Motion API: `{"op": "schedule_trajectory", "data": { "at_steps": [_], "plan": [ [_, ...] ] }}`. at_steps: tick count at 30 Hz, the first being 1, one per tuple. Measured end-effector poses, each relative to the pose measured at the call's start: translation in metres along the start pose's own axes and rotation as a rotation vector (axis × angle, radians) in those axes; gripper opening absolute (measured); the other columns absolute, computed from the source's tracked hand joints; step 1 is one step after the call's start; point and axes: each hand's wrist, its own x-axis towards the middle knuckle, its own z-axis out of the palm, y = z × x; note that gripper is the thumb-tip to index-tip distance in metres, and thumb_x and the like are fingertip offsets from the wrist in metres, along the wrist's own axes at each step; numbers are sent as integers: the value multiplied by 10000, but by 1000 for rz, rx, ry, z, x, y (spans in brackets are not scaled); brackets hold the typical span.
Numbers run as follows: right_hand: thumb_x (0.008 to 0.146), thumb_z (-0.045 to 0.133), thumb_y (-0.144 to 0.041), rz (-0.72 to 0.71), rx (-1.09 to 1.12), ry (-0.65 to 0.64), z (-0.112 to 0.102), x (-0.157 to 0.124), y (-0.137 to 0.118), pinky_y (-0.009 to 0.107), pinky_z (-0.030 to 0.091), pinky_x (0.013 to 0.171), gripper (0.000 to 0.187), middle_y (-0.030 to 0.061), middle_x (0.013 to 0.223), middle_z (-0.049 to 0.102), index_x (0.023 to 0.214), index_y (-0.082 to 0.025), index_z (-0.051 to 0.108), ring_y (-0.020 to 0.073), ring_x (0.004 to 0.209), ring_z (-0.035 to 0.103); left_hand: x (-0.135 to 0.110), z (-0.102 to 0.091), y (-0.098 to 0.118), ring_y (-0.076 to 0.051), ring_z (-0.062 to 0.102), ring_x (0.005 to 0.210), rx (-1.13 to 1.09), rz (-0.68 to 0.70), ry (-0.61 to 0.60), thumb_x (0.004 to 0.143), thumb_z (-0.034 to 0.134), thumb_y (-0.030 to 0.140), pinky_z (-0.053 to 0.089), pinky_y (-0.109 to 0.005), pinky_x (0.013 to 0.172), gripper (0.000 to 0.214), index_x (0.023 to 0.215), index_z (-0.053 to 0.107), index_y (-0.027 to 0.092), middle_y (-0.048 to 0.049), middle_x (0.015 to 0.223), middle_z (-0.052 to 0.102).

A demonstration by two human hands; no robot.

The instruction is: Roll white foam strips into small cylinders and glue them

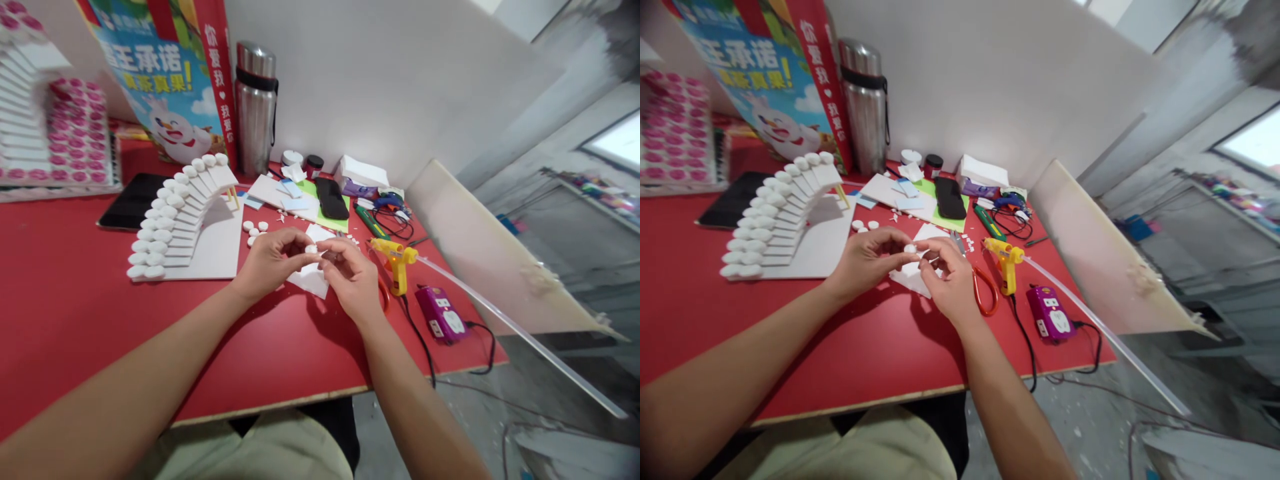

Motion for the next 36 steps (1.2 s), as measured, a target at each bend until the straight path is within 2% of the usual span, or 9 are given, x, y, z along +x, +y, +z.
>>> {"op": "schedule_trajectory", "data": {
  "at_steps": [7,12,15,18,22,29,36],
  "plan": [
    [883,569,-79,-76,-60,-21,1,-1,9,338,580,759,310,65,1128,648,1112,-247,690,172,865,654,2,-3,-5,-128,607,694,122,107,-2,832,830,293,465,-251,640,165,857,736,160,-22,802,721],
    [891,553,-79,-116,-85,-16,3,-1,12,334,587,750,313,70,1123,645,1110,-253,692,178,884,661,1,-3,-5,-125,614,700,142,122,-11,839,824,279,456,-248,636,145,863,748,158,-19,789,722],
    [893,548,-89,-102,-88,-18,2,0,10,329,585,746,302,72,1129,647,1108,-248,691,173,881,668,2,-3,-3,-119,604,654,88,74,-1,824,825,272,461,-251,616,143,851,747,155,-17,758,713],
    [889,540,-90,-71,-52,2,1,0,9,318,566,718,320,66,1111,661,1136,-240,676,159,829,663,3,-2,-2,-131,639,636,-56,-49,-6,787,841,287,492,-259,603,200,894,744,149,-19,756,717],
    [882,540,-75,-62,-47,30,1,0,10,310,555,713,373,57,1108,668,1190,-244,665,154,824,657,5,-2,-2,-157,695,683,-234,-172,-5,736,856,264,548,-285,661,273,955,744,145,-29,800,745],
    [903,554,-68,-124,-128,17,2,-2,8,341,581,789,390,78,1158,641,1216,-253,697,189,964,655,5,-4,-3,-152,687,668,-254,-173,-61,800,828,300,537,-283,681,220,948,755,154,-22,710,736],
    [906,551,-46,-218,-171,15,4,-3,11,321,576,720,419,74,1128,639,1235,-261,696,181,921,656,4,-4,-5,-151,682,641,-265,-202,-57,799,840,327,531,-276,644,265,970,755,143,-23,696,731]
  ]
}}
